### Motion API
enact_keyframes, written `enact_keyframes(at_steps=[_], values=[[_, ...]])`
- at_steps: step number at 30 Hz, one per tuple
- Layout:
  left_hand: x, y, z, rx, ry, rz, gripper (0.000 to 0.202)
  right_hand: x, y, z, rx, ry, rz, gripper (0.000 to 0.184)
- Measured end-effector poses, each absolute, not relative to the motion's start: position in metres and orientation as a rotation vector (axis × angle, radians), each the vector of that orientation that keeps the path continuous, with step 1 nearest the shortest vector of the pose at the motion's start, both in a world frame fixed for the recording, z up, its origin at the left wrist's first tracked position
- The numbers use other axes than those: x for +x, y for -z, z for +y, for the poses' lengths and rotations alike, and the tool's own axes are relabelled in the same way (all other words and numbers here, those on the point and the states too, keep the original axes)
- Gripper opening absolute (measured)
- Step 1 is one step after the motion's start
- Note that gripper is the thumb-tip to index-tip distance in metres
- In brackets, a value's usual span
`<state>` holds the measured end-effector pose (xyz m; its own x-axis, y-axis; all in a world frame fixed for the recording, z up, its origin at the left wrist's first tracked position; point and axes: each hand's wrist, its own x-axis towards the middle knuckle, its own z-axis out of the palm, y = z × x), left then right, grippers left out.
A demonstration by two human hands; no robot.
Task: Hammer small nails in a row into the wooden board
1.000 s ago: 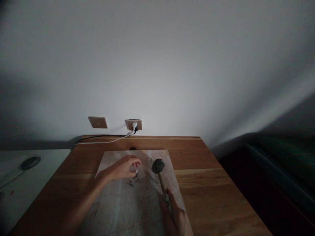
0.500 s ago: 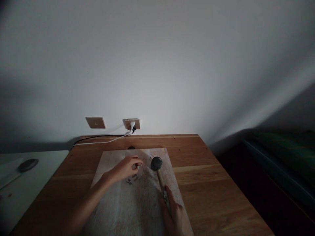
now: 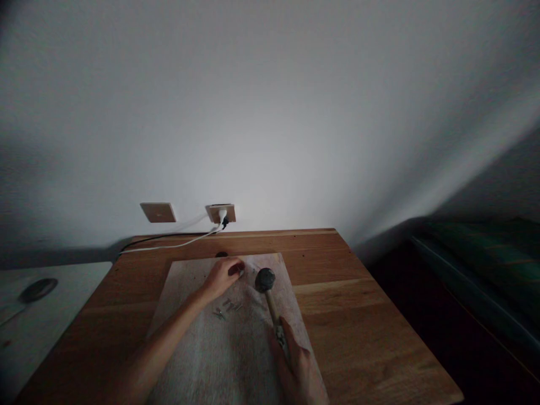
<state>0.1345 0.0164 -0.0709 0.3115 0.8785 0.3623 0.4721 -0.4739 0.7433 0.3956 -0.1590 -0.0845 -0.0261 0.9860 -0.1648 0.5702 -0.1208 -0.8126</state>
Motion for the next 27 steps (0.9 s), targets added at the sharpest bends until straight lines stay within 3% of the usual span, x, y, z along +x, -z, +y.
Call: enact_keyframes(at_steps=[10,22,27], values=[[0.135,0.068,0.012,2.257,-0.94,1.294,0.019,0.398,0.095,-0.161,-1.723,-1.015,-1.621,0.071],[0.134,0.068,0.01,2.213,-0.914,1.309,0.023,0.38,0.063,-0.163,-1.783,-0.934,-1.582,0.076],[0.134,0.069,0.009,2.134,-0.944,1.315,0.032,0.371,0.044,-0.155,-1.855,-1.085,-1.534,0.08]])
